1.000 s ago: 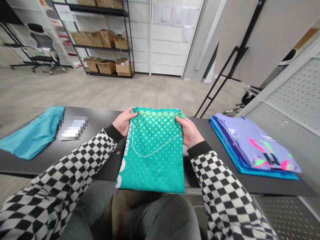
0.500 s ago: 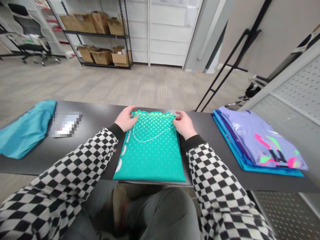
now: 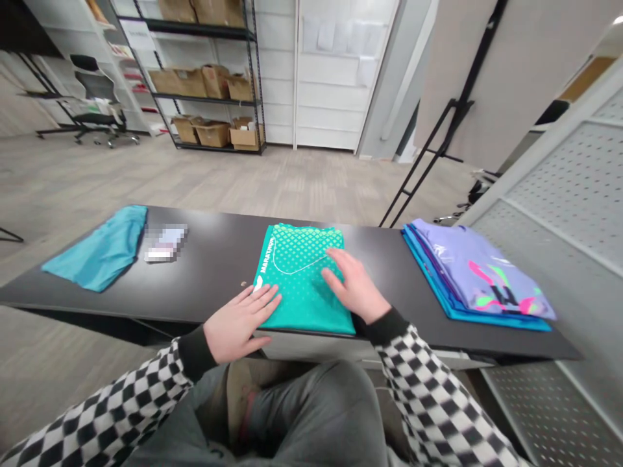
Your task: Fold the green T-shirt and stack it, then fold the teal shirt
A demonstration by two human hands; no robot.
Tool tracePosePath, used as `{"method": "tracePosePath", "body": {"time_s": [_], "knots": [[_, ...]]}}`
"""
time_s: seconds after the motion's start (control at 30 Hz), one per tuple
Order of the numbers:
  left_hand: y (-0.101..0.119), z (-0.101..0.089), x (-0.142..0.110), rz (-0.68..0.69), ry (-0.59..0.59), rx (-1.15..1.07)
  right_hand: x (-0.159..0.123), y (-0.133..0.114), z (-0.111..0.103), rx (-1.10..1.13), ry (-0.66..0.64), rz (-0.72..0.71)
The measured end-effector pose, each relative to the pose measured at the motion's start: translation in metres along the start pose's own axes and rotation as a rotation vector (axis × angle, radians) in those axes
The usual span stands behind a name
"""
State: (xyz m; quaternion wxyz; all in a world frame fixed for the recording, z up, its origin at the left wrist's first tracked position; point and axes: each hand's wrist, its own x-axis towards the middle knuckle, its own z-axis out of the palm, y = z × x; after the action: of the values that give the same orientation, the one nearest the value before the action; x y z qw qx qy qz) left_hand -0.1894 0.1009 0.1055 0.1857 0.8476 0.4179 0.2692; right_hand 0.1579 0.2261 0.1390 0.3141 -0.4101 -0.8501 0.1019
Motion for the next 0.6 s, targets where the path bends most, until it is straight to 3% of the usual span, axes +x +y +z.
{"method": "tracePosePath", "body": {"time_s": [0.07, 0.13, 0.2, 0.3, 0.47, 0.6], "knots": [[-0.005, 0.005, -0.015, 0.028, -0.038, 0.244, -0.049, -0.025, 0.0, -0.052, -0.243, -0.144], [-0.012, 0.008, -0.022, 0.072, -0.055, 0.442, -0.088, -0.038, 0.004, -0.171, -0.338, -0.188], [-0.017, 0.01, -0.024, 0.128, -0.039, 0.552, -0.112, -0.041, 0.008, -0.26, -0.324, -0.18], [-0.019, 0.01, -0.027, 0.192, 0.006, 0.581, -0.122, -0.035, 0.011, -0.258, -0.241, -0.189], [-0.018, 0.007, -0.037, 0.198, 0.069, 0.44, -0.123, -0.028, 0.002, -0.109, -0.121, -0.205], [-0.004, -0.014, -0.041, 0.172, 0.063, 0.249, -0.126, -0.044, -0.021, 0.055, -0.07, -0.105]]}}
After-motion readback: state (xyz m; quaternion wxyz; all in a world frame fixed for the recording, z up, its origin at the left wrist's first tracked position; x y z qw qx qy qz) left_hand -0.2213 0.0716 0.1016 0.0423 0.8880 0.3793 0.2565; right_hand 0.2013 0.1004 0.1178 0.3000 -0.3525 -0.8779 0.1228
